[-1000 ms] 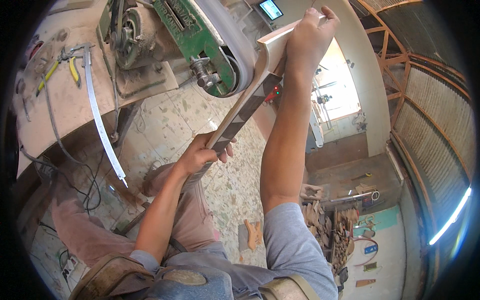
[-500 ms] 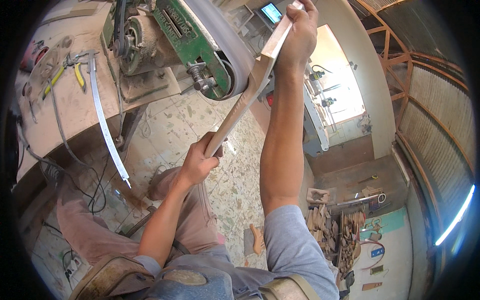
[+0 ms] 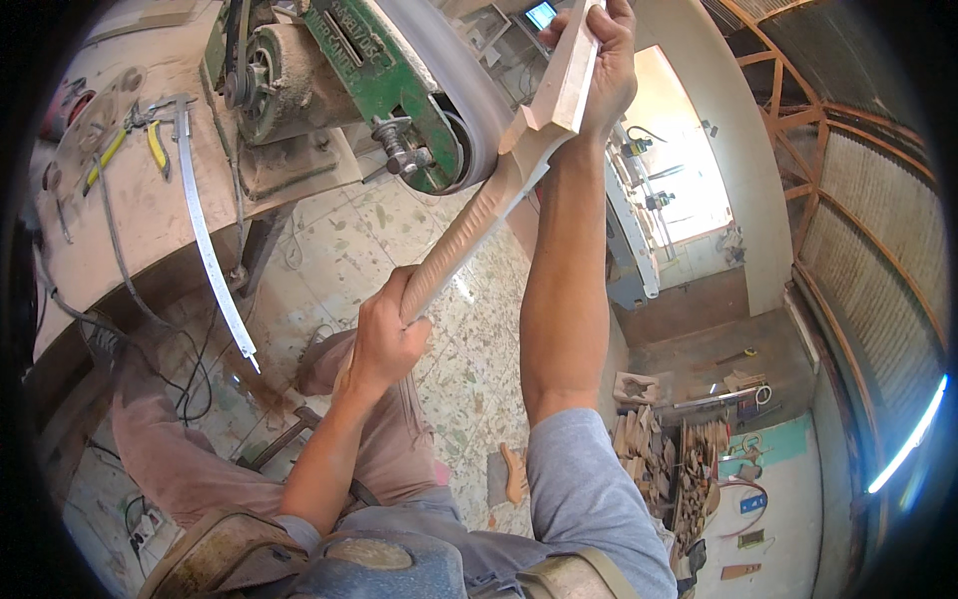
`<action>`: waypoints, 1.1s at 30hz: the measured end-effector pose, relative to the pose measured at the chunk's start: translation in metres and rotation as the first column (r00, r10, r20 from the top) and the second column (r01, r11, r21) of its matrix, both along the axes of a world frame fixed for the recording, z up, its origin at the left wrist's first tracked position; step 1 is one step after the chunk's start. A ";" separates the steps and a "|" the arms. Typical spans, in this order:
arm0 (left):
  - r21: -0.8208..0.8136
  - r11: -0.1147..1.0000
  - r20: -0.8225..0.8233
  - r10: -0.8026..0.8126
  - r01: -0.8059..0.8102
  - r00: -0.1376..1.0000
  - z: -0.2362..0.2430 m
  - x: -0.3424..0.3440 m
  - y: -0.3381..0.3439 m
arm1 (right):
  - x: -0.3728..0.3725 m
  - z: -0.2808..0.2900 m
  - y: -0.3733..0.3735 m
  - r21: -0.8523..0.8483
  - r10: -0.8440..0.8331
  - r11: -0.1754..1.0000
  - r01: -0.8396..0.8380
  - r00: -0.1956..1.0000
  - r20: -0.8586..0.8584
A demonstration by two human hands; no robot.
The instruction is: The person shapes a wooden guitar neck by pressing it against a running belt sander, turning it frequently to smooth the curves, and later measures the neck width with a caliper.
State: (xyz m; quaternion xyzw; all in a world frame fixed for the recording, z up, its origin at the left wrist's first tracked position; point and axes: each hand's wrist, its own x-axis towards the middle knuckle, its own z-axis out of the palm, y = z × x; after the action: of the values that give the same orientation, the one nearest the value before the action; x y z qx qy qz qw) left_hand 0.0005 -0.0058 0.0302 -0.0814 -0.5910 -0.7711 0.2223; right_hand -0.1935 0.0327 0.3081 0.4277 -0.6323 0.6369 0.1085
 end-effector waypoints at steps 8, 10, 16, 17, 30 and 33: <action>0.297 0.745 -0.064 -0.608 0.597 0.791 -0.011 -0.035 -0.003 | 0.014 -0.005 0.001 0.036 -0.597 0.714 0.699 0.635 -0.490; 0.339 0.633 -0.091 -0.714 0.696 0.694 -0.003 -0.039 -0.006 | 0.022 -0.002 -0.003 -0.028 -0.710 0.538 0.843 0.434 -0.554; 0.368 0.371 -0.204 -0.862 0.852 0.464 0.002 -0.059 0.015 | 0.031 -0.006 0.008 -0.095 -0.736 0.083 0.992 -0.003 -0.677; 0.413 0.365 -0.146 -0.878 0.835 0.456 0.008 -0.050 0.015 | 0.027 -0.004 0.017 -0.096 -0.734 0.067 0.993 -0.016 -0.679; -0.643 0.747 0.024 0.241 -0.170 0.970 0.060 0.074 0.045 | 0.131 -0.088 0.191 -0.322 -0.165 0.883 0.341 0.868 0.468; -0.686 0.687 -0.091 0.247 -0.241 0.965 0.051 0.081 0.054 | 0.158 -0.142 0.199 -0.349 -0.011 0.908 0.230 0.847 0.531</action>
State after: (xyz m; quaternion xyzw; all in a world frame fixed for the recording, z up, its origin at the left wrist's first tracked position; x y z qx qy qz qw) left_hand 0.0810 0.0487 0.0812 -0.0757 -0.8421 -0.4586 0.2736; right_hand -0.0358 0.2318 0.1662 0.1676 -0.5203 0.8352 0.0599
